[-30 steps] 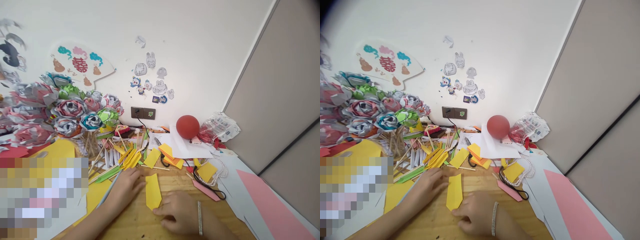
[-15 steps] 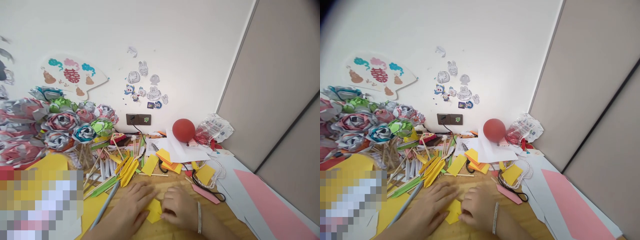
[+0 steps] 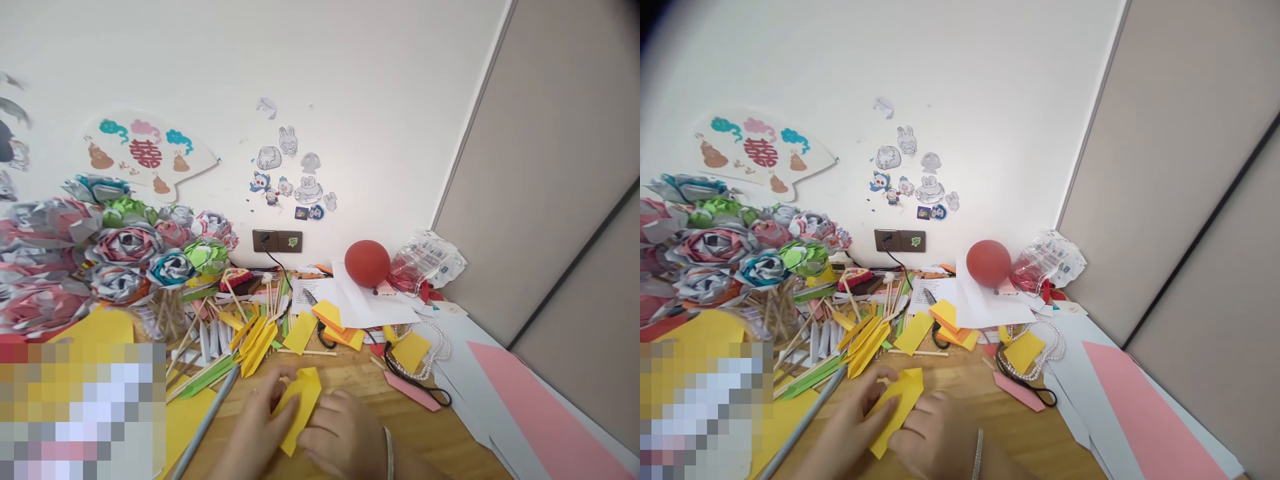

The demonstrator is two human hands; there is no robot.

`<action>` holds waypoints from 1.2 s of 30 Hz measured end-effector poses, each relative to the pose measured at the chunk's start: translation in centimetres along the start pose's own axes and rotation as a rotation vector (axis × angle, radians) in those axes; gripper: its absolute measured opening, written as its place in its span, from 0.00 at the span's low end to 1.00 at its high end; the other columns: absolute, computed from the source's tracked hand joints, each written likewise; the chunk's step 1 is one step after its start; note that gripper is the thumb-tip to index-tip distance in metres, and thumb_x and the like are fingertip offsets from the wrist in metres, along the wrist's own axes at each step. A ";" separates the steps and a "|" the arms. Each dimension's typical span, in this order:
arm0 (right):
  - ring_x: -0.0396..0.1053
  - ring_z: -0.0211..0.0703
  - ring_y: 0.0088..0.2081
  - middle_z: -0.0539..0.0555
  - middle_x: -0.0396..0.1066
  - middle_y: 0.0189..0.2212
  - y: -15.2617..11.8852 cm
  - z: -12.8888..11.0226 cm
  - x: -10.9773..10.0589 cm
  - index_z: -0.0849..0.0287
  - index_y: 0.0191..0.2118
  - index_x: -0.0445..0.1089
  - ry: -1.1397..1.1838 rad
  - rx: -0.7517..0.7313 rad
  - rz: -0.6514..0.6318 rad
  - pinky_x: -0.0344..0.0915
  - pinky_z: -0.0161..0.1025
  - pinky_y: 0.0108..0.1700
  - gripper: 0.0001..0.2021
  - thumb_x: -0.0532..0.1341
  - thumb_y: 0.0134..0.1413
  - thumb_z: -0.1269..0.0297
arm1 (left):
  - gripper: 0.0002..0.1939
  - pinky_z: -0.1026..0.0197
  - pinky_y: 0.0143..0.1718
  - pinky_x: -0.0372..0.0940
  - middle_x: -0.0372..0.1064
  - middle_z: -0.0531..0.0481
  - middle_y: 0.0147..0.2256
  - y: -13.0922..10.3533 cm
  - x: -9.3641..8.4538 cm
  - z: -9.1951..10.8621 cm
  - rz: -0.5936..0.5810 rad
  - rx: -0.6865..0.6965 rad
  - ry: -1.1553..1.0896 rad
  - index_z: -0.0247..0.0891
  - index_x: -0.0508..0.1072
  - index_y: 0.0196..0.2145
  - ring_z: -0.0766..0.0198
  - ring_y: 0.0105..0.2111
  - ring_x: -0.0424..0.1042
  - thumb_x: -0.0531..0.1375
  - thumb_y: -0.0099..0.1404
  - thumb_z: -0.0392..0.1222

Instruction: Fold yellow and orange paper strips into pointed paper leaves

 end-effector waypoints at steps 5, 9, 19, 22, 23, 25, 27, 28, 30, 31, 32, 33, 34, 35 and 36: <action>0.56 0.37 0.23 0.47 0.60 0.17 -0.3 0.4 0.1 0.58 0.23 0.61 -0.106 -0.006 0.127 0.47 0.37 0.24 0.15 0.49 0.60 0.73 | 0.07 0.64 0.27 0.59 0.60 0.55 0.22 0.1 1.1 -0.3 -0.130 -0.071 -0.168 0.40 0.64 0.27 0.63 0.25 0.63 0.51 0.54 0.45; 0.57 0.38 0.23 0.48 0.63 0.18 -0.9 1.7 -0.2 0.58 0.25 0.64 -0.040 0.031 0.094 0.49 0.37 0.25 0.16 0.47 0.63 0.70 | 0.10 0.62 0.34 0.62 0.66 0.53 0.26 0.3 0.2 0.2 -0.253 0.064 -0.059 0.40 0.66 0.26 0.62 0.30 0.67 0.46 0.56 0.36; 0.67 0.39 0.33 0.51 0.73 0.28 -1.9 4.3 0.5 0.58 0.33 0.70 0.407 0.247 -0.160 0.61 0.35 0.37 0.07 0.55 0.60 0.66 | 0.10 0.65 0.37 0.60 0.67 0.49 0.36 -1.0 -0.1 2.3 -0.370 0.612 0.338 0.42 0.71 0.34 0.63 0.37 0.66 0.51 0.64 0.32; 0.67 0.39 0.32 0.50 0.73 0.28 -2.1 4.3 0.9 0.58 0.30 0.71 0.452 0.256 -0.250 0.61 0.35 0.37 0.05 0.59 0.56 0.67 | 0.11 0.64 0.35 0.59 0.68 0.50 0.35 -1.2 0.0 2.7 -0.392 0.633 0.353 0.42 0.72 0.32 0.63 0.36 0.66 0.51 0.65 0.32; 0.67 0.39 0.33 0.50 0.73 0.29 -2.1 4.3 1.1 0.58 0.29 0.71 0.469 0.255 -0.275 0.61 0.35 0.38 0.04 0.61 0.54 0.67 | 0.11 0.63 0.36 0.59 0.68 0.51 0.35 -1.2 0.2 2.8 -0.422 0.635 0.347 0.42 0.72 0.32 0.62 0.36 0.66 0.52 0.65 0.33; 0.67 0.38 0.33 0.50 0.72 0.29 -2.3 4.4 1.5 0.59 0.28 0.71 0.504 0.257 -0.309 0.60 0.35 0.38 0.02 0.64 0.50 0.68 | 0.09 0.63 0.39 0.58 0.69 0.52 0.35 -1.2 0.5 2.8 -0.484 0.625 0.305 0.43 0.73 0.32 0.62 0.37 0.66 0.53 0.65 0.35; 0.67 0.38 0.32 0.49 0.72 0.29 -2.4 4.5 2.0 0.59 0.28 0.71 0.521 0.278 -0.323 0.59 0.36 0.39 0.03 0.66 0.47 0.69 | 0.08 0.63 0.40 0.58 0.70 0.52 0.34 -1.1 1.0 2.5 -0.531 0.585 0.224 0.44 0.73 0.32 0.63 0.38 0.67 0.55 0.65 0.36; 0.67 0.38 0.32 0.48 0.71 0.28 -2.5 4.6 2.1 0.59 0.27 0.70 0.520 0.300 -0.323 0.59 0.36 0.40 0.04 0.67 0.46 0.69 | 0.07 0.63 0.40 0.58 0.71 0.53 0.34 -1.0 1.2 2.2 -0.537 0.550 0.186 0.43 0.73 0.31 0.63 0.38 0.67 0.56 0.65 0.37; 0.66 0.38 0.33 0.47 0.71 0.27 -2.5 4.8 2.3 0.59 0.26 0.69 0.508 0.356 -0.319 0.58 0.36 0.40 0.06 0.67 0.43 0.72 | 0.04 0.63 0.38 0.58 0.70 0.53 0.32 -0.6 1.5 1.4 -0.504 0.451 0.143 0.41 0.72 0.29 0.63 0.36 0.67 0.59 0.62 0.38; 0.66 0.38 0.33 0.47 0.70 0.26 -2.5 4.8 2.3 0.59 0.25 0.69 0.501 0.384 -0.315 0.57 0.36 0.40 0.06 0.67 0.42 0.73 | 0.03 0.64 0.36 0.58 0.70 0.53 0.31 -0.4 1.6 0.9 -0.478 0.396 0.137 0.40 0.71 0.28 0.63 0.34 0.67 0.60 0.60 0.37; 0.66 0.38 0.33 0.46 0.69 0.26 -2.5 4.8 2.3 0.59 0.25 0.68 0.492 0.411 -0.311 0.57 0.35 0.40 0.07 0.67 0.42 0.74 | 0.03 0.64 0.35 0.58 0.69 0.54 0.29 -0.2 1.7 0.6 -0.452 0.349 0.135 0.40 0.70 0.27 0.64 0.33 0.66 0.61 0.58 0.36; 0.65 0.38 0.32 0.46 0.68 0.25 -2.5 4.8 2.3 0.59 0.25 0.68 0.484 0.435 -0.309 0.57 0.35 0.40 0.07 0.67 0.42 0.74 | 0.04 0.65 0.34 0.58 0.68 0.54 0.29 -0.1 1.7 0.4 -0.431 0.316 0.132 0.39 0.69 0.26 0.64 0.32 0.66 0.62 0.56 0.34; 0.65 0.38 0.32 0.46 0.68 0.25 -2.4 4.7 2.3 0.59 0.25 0.68 0.474 0.458 -0.310 0.57 0.35 0.40 0.07 0.66 0.42 0.74 | 0.05 0.65 0.33 0.57 0.67 0.55 0.28 0.0 1.9 0.4 -0.422 0.299 0.125 0.39 0.68 0.25 0.65 0.32 0.66 0.61 0.55 0.33; 0.64 0.38 0.32 0.46 0.67 0.25 -2.4 4.7 2.2 0.59 0.25 0.67 0.460 0.479 -0.311 0.56 0.35 0.39 0.07 0.66 0.42 0.74 | 0.06 0.66 0.33 0.57 0.67 0.55 0.28 -0.1 2.0 0.5 -0.421 0.294 0.117 0.39 0.68 0.24 0.65 0.31 0.65 0.60 0.55 0.31; 0.64 0.38 0.32 0.46 0.67 0.25 -2.4 4.6 2.2 0.59 0.25 0.67 0.444 0.496 -0.312 0.56 0.35 0.39 0.06 0.65 0.42 0.74 | 0.06 0.66 0.33 0.57 0.67 0.55 0.27 -0.1 2.1 0.7 -0.419 0.291 0.112 0.38 0.67 0.23 0.65 0.31 0.65 0.59 0.54 0.30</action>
Point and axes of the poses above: each hand's wrist, its own y-axis towards the middle knuckle, its own x-axis out of the palm, z = x × y, the point moved 6 cm from there along y, towards the middle knuckle
